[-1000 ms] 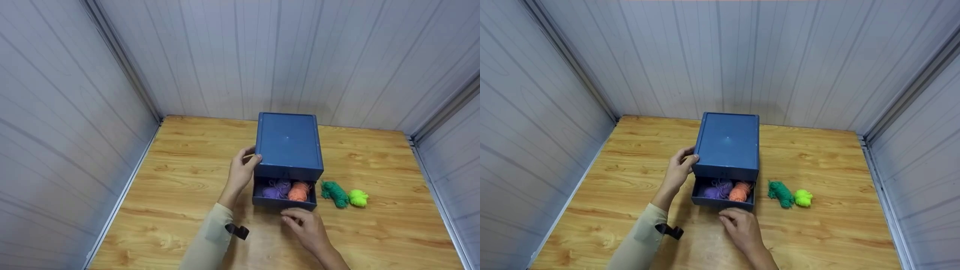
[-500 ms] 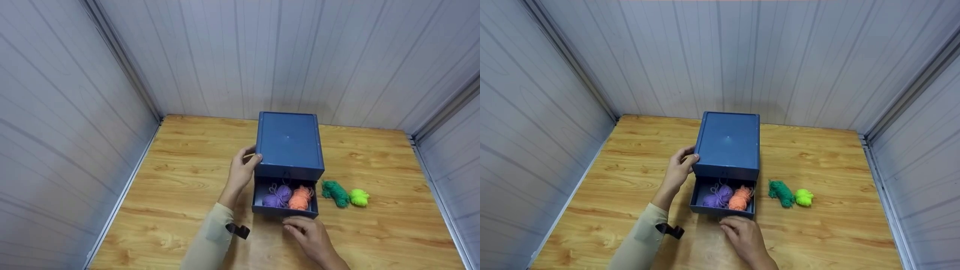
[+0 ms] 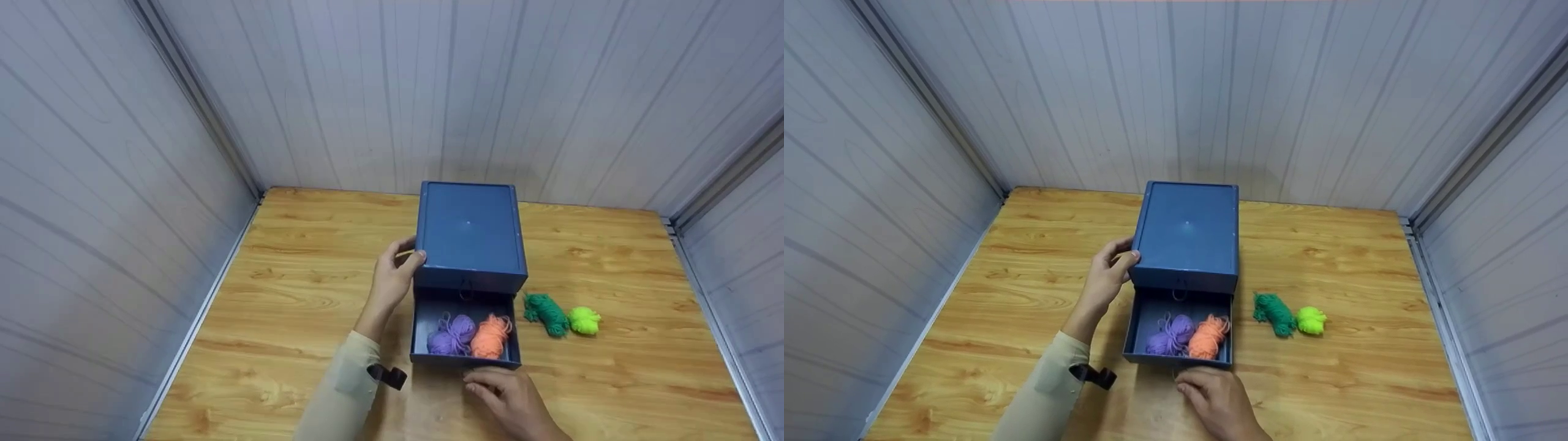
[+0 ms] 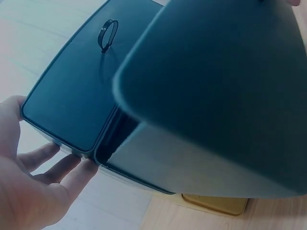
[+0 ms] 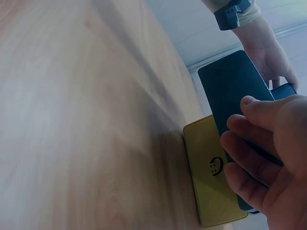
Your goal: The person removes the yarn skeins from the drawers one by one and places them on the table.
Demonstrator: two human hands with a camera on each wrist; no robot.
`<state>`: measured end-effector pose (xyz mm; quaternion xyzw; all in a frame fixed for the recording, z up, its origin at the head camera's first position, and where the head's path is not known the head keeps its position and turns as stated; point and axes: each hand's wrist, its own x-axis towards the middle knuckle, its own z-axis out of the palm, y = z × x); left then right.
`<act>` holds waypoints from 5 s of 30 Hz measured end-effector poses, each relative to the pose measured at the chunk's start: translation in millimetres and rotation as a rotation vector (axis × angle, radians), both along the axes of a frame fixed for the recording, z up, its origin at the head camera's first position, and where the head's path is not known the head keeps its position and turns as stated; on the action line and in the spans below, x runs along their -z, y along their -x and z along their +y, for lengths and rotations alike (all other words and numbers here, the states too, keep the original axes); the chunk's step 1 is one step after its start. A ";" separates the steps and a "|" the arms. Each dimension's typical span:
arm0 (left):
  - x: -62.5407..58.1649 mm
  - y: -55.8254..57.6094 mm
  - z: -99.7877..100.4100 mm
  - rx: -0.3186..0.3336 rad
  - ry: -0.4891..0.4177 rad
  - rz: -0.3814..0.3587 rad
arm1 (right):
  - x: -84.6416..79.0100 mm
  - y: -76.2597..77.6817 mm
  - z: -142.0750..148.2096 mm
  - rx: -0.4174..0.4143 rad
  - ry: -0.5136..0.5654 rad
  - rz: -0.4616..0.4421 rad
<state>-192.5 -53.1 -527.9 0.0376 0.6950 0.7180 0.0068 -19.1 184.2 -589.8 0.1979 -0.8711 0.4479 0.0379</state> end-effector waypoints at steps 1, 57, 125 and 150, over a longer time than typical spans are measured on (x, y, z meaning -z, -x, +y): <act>-0.1 0.0 -0.1 0.001 -0.004 0.000 | 0.8 -0.8 0.4 -0.010 0.001 0.001; 1.8 -1.0 -2.3 0.030 0.005 -0.017 | -46.5 56.3 4.1 0.004 -0.128 0.128; 0.1 1.9 -3.7 0.051 0.007 -0.020 | -64.8 66.9 35.2 0.061 -0.071 0.106; 0.2 2.6 -2.0 0.042 0.001 -0.023 | -67.0 47.8 109.2 0.346 -0.098 0.066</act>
